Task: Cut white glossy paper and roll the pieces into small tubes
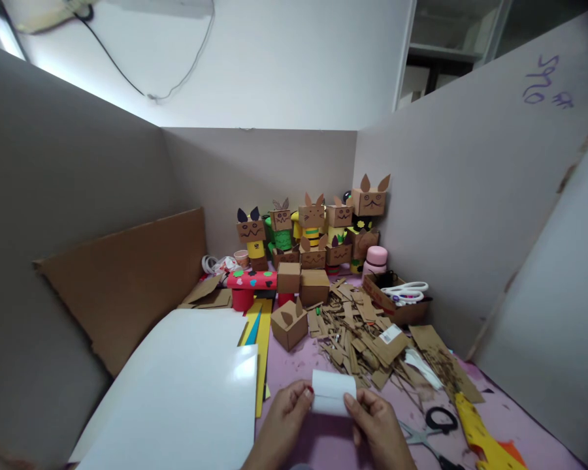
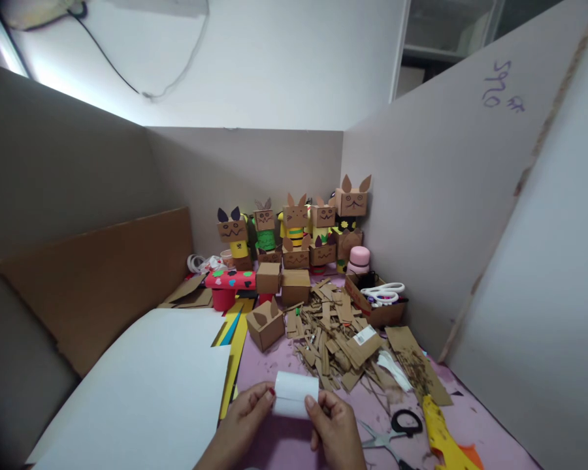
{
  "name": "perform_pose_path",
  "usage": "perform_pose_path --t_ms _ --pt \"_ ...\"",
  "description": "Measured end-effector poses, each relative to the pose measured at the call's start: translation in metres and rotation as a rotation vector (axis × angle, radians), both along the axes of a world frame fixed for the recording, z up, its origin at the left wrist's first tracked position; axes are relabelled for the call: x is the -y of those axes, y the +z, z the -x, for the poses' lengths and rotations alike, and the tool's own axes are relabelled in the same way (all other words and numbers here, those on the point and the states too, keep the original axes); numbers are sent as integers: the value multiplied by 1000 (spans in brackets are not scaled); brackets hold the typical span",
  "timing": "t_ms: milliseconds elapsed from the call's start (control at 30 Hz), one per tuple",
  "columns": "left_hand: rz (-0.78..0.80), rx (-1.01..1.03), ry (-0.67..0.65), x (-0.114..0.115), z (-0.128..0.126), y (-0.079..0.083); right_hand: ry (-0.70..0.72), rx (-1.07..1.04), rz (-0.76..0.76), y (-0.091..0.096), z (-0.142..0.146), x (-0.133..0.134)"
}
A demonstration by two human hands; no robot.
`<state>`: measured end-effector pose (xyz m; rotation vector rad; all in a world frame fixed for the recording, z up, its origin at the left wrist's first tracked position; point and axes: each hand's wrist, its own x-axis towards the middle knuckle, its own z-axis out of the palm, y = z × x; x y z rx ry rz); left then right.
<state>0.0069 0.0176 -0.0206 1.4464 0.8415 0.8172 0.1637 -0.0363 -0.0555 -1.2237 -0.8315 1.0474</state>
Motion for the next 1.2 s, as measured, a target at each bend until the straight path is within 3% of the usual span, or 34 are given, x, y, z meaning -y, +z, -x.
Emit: perform_pose_path --t_ms 267,567,933,1200 --pt "-44 -17 91 -1 -2 -15 29 -6 -14 -3 4 0" --pt "-57 -14 -7 2 -1 -6 39 -29 -1 -3 3 0" --pt "-57 -34 -36 2 1 8 13 -8 14 -3 3 -1" --pt "-37 -60 174 -4 1 -7 -9 -10 -2 -2 5 -1"
